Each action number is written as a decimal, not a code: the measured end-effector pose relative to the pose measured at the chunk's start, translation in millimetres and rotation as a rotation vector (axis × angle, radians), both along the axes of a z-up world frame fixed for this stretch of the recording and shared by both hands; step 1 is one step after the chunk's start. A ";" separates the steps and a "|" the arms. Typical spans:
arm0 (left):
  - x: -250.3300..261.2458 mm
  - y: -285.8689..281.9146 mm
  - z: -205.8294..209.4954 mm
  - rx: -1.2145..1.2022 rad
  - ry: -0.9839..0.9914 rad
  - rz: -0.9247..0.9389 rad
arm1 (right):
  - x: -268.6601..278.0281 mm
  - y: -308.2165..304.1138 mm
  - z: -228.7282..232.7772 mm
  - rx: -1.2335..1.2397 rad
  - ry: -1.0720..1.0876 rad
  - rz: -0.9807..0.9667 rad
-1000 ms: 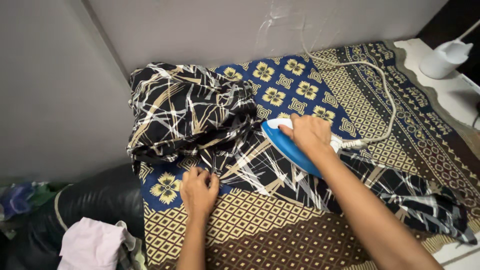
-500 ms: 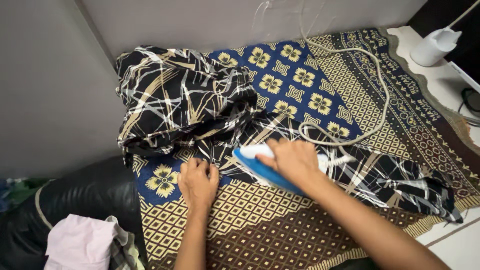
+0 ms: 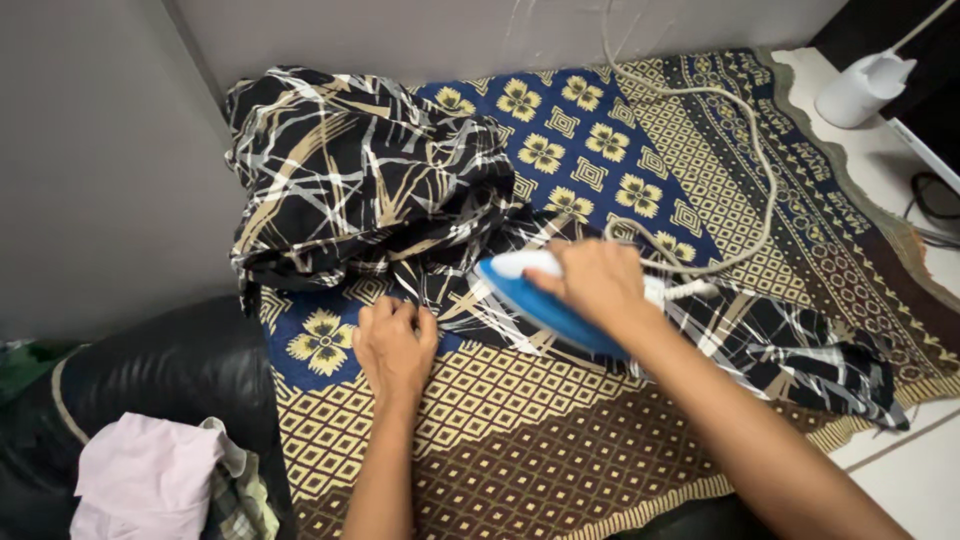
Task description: The person irons a black and white patterned garment on a patterned mat using a blue and white electric iron. They repeatedly smooth the fabric with their hands, reposition sections, and pass the iron over the surface to remove wrinkles.
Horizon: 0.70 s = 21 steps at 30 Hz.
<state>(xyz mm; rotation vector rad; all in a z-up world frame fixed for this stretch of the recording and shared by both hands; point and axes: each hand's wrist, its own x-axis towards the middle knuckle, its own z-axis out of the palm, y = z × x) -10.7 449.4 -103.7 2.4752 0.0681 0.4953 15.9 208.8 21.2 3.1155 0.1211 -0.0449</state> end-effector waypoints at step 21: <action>20.7 -20.7 -5.2 -0.096 -0.190 -0.417 | -62.6 -156.9 4.0 -0.149 -0.102 -0.298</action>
